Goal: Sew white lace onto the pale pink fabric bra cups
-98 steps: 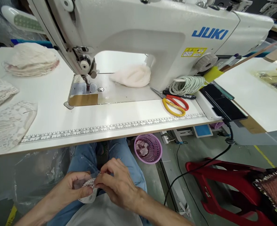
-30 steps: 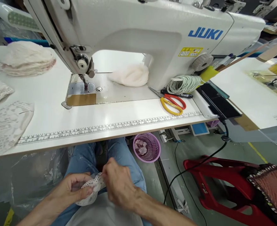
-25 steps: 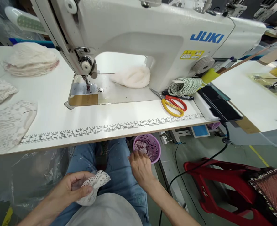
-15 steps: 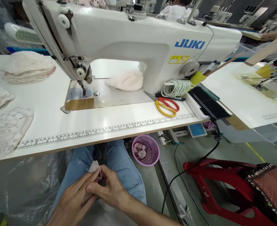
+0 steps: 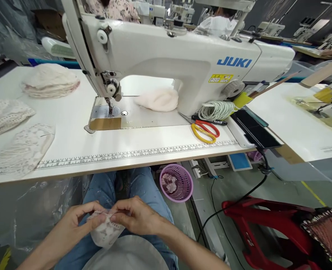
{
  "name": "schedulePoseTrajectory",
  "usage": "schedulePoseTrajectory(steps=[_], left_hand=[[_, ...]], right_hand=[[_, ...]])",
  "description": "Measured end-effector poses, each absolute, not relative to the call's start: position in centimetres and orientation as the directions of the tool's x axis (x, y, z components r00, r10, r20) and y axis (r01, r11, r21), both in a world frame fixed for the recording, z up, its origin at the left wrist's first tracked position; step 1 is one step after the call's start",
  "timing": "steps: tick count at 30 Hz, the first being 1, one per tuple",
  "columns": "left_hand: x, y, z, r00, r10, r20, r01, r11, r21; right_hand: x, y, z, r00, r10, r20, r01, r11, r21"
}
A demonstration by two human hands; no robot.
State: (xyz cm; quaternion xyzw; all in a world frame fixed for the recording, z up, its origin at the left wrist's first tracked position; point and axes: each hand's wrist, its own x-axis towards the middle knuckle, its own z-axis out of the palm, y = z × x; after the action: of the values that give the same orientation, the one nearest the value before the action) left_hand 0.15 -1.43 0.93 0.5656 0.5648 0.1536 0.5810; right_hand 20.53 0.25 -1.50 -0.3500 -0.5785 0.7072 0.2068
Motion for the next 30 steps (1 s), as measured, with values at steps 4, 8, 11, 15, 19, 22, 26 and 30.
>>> schedulePoseTrajectory(steps=[4, 8, 11, 15, 19, 22, 26, 30], left_hand=[[-0.2, -1.4, 1.1, 0.331, 0.767, -0.55, 0.268, 0.482, 0.834], [-0.3, -1.4, 1.4, 0.386, 0.718, -0.579, 0.211, 0.542, 0.813], [-0.3, -1.4, 1.3, 0.34, 0.73, -0.593, 0.208, 0.557, 0.804], [-0.4, -1.4, 1.1, 0.305, 0.736, -0.604, 0.186, 0.577, 0.796], [-0.4, -1.4, 1.1, 0.348, 0.691, -0.633, 0.132, 0.632, 0.763], [-0.5, -1.4, 1.1, 0.342, 0.684, -0.644, 0.17, 0.629, 0.759], [-0.5, -1.2, 1.2, 0.351, 0.678, -0.646, 0.185, 0.626, 0.758], [-0.5, -1.1, 1.3, 0.369, 0.684, -0.629, 0.191, 0.606, 0.772]], right_hand=[[21.3, 1.1, -1.0, -0.707, 0.629, -0.323, 0.102, -0.361, -0.927], [21.0, 1.4, -1.2, -0.733, 0.611, -0.299, 0.073, -0.366, -0.928], [20.6, 1.5, -1.7, -0.713, 0.645, -0.276, 0.051, -0.345, -0.937], [20.7, 1.5, -2.1, -0.732, 0.619, -0.286, 0.031, -0.389, -0.921], [20.9, 1.6, -2.2, -0.734, 0.594, -0.33, 0.007, -0.478, -0.878], [20.8, 1.6, -2.3, -0.745, 0.572, -0.343, -0.01, -0.524, -0.852], [20.4, 1.7, -2.5, -0.761, 0.552, -0.341, -0.018, -0.543, -0.839], [20.1, 1.8, -2.6, -0.756, 0.561, -0.338, -0.027, -0.542, -0.84]])
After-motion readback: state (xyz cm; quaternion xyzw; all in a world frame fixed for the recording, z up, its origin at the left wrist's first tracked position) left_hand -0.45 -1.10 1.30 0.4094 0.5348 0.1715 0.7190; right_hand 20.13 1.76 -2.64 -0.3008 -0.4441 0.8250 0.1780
